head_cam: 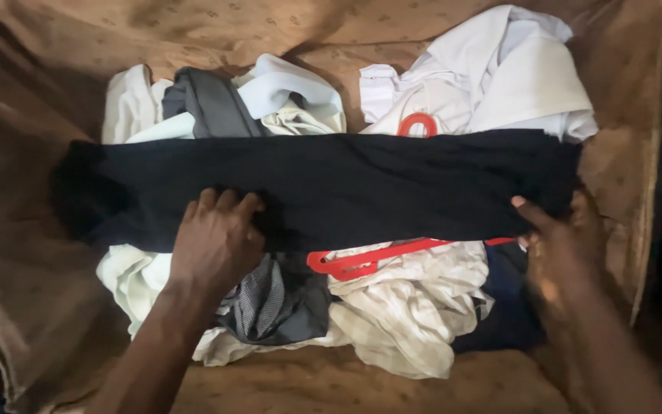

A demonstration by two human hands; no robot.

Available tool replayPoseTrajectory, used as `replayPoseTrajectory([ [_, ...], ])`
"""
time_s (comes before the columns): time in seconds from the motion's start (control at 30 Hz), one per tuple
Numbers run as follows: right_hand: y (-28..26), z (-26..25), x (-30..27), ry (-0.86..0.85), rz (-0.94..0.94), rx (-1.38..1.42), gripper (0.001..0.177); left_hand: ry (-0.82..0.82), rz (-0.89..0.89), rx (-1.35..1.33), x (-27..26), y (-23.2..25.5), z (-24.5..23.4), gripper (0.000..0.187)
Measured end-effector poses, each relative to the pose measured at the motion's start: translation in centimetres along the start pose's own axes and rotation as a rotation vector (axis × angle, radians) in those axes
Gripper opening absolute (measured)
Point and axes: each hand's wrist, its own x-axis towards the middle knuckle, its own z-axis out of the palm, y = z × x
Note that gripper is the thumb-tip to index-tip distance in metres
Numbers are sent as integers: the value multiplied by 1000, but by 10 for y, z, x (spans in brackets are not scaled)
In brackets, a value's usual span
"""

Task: The person folds a black garment and places it inside a suitcase filled with other clothing.

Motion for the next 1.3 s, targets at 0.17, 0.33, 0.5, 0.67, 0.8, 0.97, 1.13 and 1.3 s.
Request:
replayPoseTrajectory([
  [0.17,47,-29,19,-89,183,438,31,-1,-14,-58,4,7,-1,24],
  [0.33,32,-23,0,-183,143,654,33,13,7,-101,13,20,0,19],
  [0.5,22,-20,-8,-206,96,613,25,12,77,-209,30,52,-6,27],
  [0.67,84,-38,10,-114,183,691,22,63,214,-260,53,91,-7,49],
  [0.8,77,-30,5,-29,152,428,52,40,286,-245,77,122,2,63],
  [0.97,37,-11,-7,70,265,455,55,24,232,-229,100,130,33,52],
  [1.13,94,-27,16,28,206,719,37,71,190,-273,108,123,33,28],
  [1.3,127,-32,26,52,87,671,41,46,11,-457,105,117,11,21],
])
